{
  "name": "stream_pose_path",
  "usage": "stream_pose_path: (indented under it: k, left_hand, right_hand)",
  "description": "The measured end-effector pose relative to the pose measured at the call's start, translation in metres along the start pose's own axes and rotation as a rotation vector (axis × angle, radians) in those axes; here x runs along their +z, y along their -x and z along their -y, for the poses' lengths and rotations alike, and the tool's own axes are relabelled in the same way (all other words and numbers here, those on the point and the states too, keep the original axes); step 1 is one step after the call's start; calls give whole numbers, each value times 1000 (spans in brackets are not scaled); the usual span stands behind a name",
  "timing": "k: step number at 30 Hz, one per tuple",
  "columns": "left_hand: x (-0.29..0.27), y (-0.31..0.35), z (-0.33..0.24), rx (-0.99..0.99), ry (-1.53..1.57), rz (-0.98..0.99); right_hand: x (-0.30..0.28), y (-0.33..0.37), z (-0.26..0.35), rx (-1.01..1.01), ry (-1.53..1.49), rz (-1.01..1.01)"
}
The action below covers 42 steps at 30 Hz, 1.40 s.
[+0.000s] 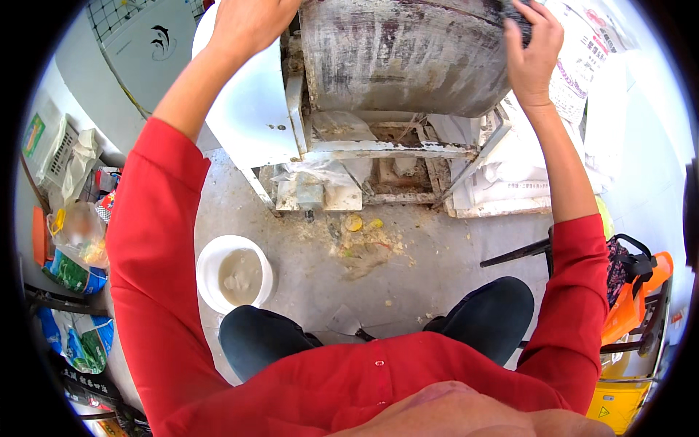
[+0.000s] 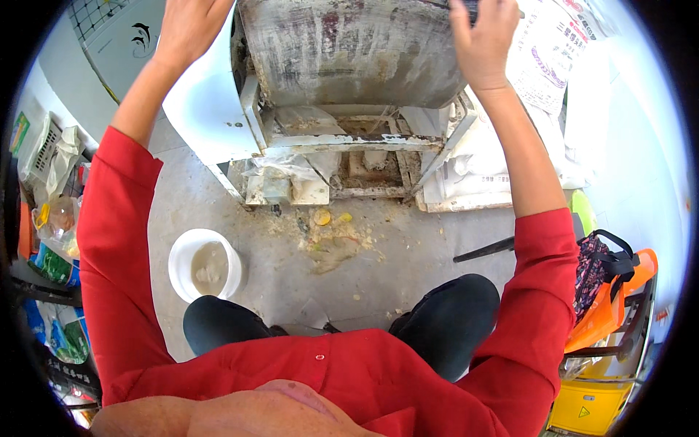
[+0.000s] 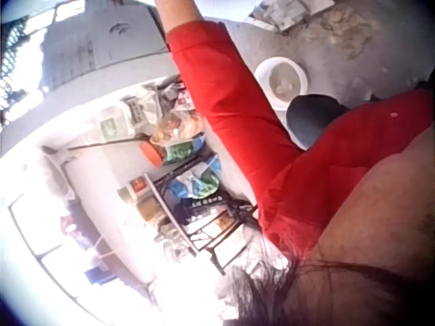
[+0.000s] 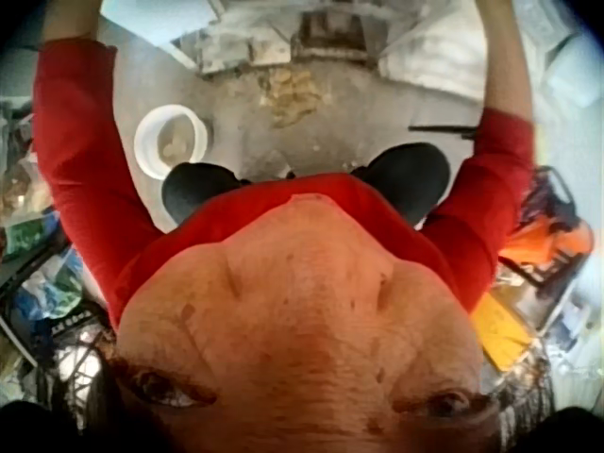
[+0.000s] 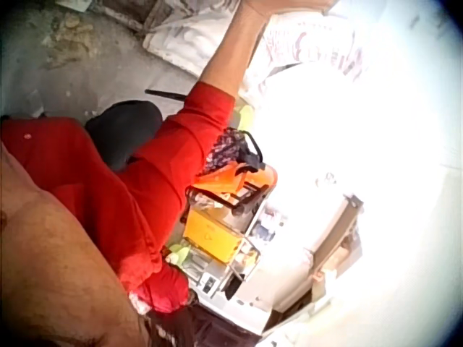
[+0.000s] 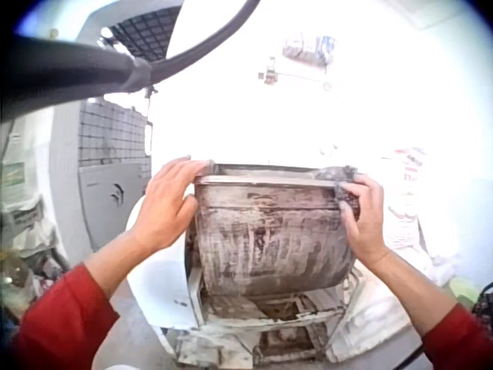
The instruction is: The person cleans a dough mixer by scrubbing the interior and exterior surfaces with a scouring pad and frequently dipping it into a bucket of water.
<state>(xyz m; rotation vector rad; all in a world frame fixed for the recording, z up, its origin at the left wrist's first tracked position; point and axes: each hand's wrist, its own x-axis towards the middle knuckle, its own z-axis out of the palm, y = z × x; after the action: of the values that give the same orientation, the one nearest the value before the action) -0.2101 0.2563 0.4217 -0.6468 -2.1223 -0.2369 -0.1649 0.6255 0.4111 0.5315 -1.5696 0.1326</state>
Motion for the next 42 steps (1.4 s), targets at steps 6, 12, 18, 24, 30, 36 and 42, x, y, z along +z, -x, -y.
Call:
stream_pose_path:
  k: [6, 12, 18, 24, 30, 36, 42]
  left_hand:
    - [-8, -31, -10, 153, 159, -27]
    - [14, -26, -26, 48, 567, -283]
    - [-23, -31, -6, 146, 332, 37]
    - [-3, -37, -4, 146, 337, -5]
    - [-7, -32, -16, 153, 601, -40]
    - [-8, -30, 3, 149, 385, 72]
    - [-10, -31, 10, 169, 296, 4]
  right_hand:
    - [44, -39, 67, -268, -96, 35]
    - [96, -73, 125, -391, -127, 64]
    - [16, -47, 41, -320, -49, 193]
    - [37, -58, 54, -372, -63, 189]
    - [103, -87, 121, -424, -108, 163]
    - [9, -45, 17, -246, -172, 284]
    - [61, -71, 85, -318, -195, 197]
